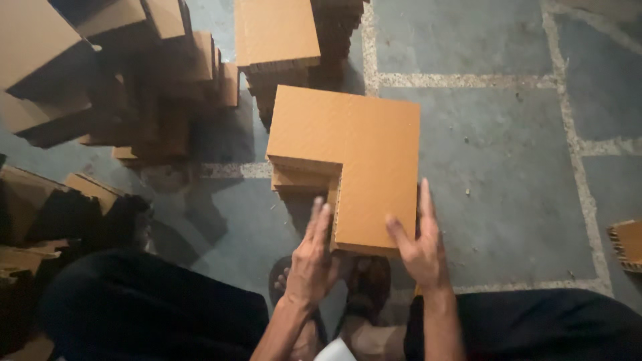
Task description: The person sits on the floor and uses a yellow utility knife to cut rectangular cardboard sheets into L-shaped pieces. They repeatedly score and snap the cardboard, then stack the finished pieces into a pile.
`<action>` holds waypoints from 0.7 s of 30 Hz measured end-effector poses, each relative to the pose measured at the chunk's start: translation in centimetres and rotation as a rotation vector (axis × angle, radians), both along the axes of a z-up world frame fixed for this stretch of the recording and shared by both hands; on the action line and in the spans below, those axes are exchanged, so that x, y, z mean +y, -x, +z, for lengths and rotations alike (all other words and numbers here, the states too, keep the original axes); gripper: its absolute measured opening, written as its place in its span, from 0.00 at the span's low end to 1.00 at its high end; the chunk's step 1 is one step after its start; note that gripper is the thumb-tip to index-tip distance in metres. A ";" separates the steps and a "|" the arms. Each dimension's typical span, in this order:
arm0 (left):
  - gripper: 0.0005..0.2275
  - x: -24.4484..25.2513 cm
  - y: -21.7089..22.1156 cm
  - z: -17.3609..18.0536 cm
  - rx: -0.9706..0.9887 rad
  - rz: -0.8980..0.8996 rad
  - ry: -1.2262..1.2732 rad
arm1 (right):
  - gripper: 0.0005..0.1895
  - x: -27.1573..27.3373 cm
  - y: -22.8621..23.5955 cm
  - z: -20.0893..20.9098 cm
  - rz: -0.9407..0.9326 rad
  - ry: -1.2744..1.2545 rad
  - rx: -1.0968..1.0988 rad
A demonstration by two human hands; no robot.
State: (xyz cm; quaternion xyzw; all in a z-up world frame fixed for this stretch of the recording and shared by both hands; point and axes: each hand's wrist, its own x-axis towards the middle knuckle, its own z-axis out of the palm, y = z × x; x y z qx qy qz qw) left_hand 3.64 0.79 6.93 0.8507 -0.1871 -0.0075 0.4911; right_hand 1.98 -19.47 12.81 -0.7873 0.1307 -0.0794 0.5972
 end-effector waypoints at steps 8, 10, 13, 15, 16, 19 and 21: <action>0.43 -1.0 1.9 -2.1 0.278 -0.055 -0.045 | 0.42 -1.6 4.6 -4.7 0.084 0.527 0.494; 0.40 -1.6 2.5 -3.4 0.117 -0.001 0.013 | 0.34 -1.6 5.1 -6.9 0.005 0.474 -0.002; 0.37 -2.1 3.2 -5.4 0.050 0.013 0.037 | 0.34 -1.8 6.0 -9.9 -0.087 0.563 -0.056; 0.32 -2.1 3.5 -6.4 -0.037 0.049 0.048 | 0.34 -2.0 6.8 -11.5 -0.129 0.650 -0.064; 0.29 -2.1 3.7 -6.8 -0.079 0.064 0.053 | 0.34 -2.1 7.3 -12.0 -0.153 0.695 -0.066; 0.31 -2.1 3.7 -7.5 -0.170 0.065 0.057 | 0.26 -2.0 8.4 -12.9 -0.230 0.769 -0.049; 0.29 -2.1 3.5 -7.5 -0.097 0.083 0.061 | 0.29 -1.9 8.1 -12.7 -0.229 0.791 -0.053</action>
